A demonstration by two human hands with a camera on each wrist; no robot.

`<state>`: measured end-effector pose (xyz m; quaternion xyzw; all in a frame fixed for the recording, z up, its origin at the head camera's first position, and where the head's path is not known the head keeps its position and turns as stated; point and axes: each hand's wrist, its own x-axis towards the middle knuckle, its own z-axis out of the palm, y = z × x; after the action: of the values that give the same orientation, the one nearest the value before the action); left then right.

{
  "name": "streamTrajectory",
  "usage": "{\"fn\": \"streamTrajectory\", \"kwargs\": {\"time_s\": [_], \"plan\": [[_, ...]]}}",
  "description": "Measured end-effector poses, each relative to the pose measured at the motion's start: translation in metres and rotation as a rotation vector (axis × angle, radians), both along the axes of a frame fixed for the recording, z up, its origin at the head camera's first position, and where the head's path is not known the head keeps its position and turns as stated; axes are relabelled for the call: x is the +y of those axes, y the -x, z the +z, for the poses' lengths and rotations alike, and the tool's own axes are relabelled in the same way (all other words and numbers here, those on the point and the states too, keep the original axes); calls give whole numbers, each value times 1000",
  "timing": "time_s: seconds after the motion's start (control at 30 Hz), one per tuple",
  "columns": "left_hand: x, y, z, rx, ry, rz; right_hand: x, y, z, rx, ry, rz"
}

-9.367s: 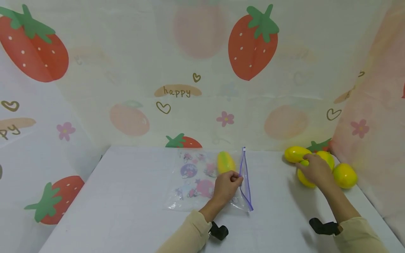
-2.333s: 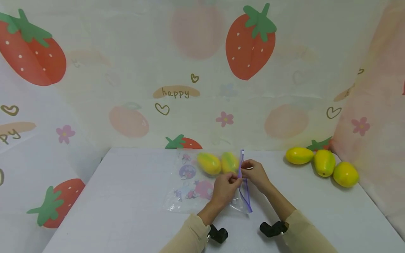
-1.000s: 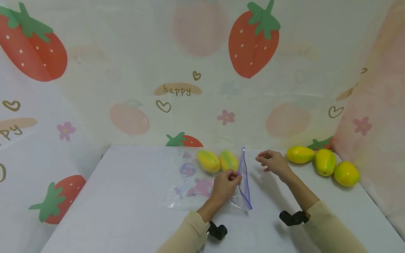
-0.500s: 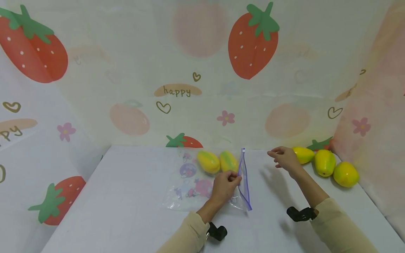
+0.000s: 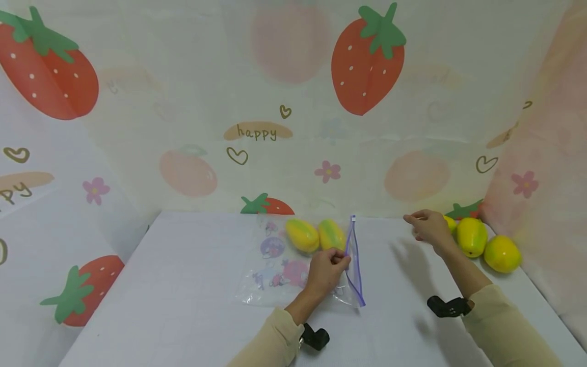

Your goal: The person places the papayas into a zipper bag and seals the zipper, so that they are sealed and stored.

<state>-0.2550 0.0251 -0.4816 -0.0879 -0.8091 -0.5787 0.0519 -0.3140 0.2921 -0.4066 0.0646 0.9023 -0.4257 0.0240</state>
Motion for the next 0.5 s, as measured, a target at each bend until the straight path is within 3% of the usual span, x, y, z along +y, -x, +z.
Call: {"fn": "streamTrajectory", "kwargs": {"time_s": [0.5], "plan": [[0,-1,0,13,1,1,25,5,16,-50,-148,-52]]}}
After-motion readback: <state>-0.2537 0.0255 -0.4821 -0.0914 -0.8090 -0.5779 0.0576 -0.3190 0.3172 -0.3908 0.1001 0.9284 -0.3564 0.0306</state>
